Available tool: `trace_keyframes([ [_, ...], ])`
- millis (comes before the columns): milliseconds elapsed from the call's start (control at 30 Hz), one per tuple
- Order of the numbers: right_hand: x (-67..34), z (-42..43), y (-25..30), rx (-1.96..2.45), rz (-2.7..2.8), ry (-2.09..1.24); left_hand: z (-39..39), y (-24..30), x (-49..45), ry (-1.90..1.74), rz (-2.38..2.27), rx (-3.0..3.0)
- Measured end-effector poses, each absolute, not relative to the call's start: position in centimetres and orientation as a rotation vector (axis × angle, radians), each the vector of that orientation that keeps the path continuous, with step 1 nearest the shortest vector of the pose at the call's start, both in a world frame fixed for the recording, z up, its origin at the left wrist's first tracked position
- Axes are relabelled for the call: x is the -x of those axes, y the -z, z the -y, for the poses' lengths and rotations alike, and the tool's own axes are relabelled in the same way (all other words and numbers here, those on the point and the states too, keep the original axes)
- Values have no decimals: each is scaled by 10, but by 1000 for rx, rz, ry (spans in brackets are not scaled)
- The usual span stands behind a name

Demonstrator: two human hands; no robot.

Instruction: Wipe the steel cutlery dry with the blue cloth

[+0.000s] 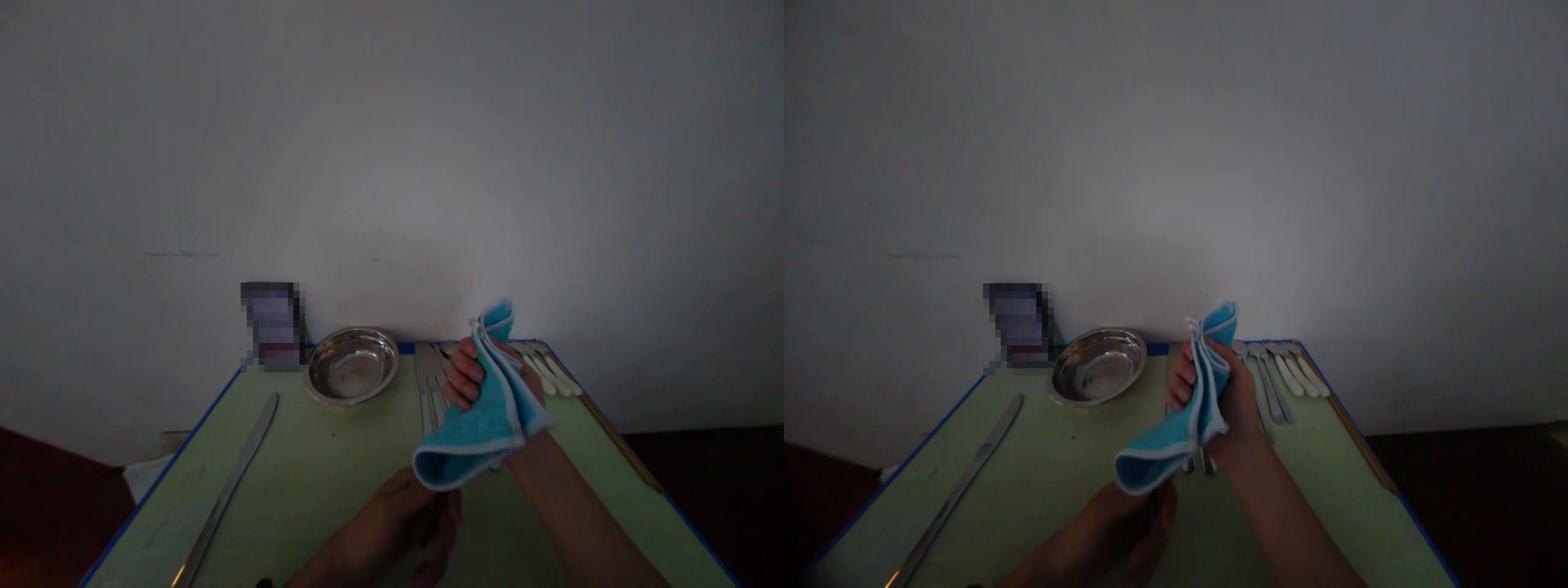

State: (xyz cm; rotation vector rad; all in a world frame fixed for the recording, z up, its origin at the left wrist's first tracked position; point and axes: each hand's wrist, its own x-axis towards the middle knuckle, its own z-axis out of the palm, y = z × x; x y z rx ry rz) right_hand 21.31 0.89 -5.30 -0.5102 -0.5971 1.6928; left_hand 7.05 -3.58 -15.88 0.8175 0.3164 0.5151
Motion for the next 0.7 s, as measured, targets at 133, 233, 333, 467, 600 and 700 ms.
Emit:
trace_keyframes([
  [133, -212, -9, 53, 648, 509, -1604, 38, 159, -69, -612, -327, -872],
  [233, -207, -8, 59, 819, 500, -1513, 40, 158, -72, -635, -410, -934],
  [333, -200, -6, 70, 979, 695, -1407, 43, 155, -75, -697, -616, -1108],
  [467, -191, -5, 84, 1019, 911, -1335, 46, 151, -75, -779, -861, -1367],
  [600, -191, -12, 88, 970, 748, -1346, 45, 149, -71, -835, -966, -1539],
  [700, -202, -20, 84, 918, 540, -1302, 44, 145, -68, -796, -949, -1619],
])
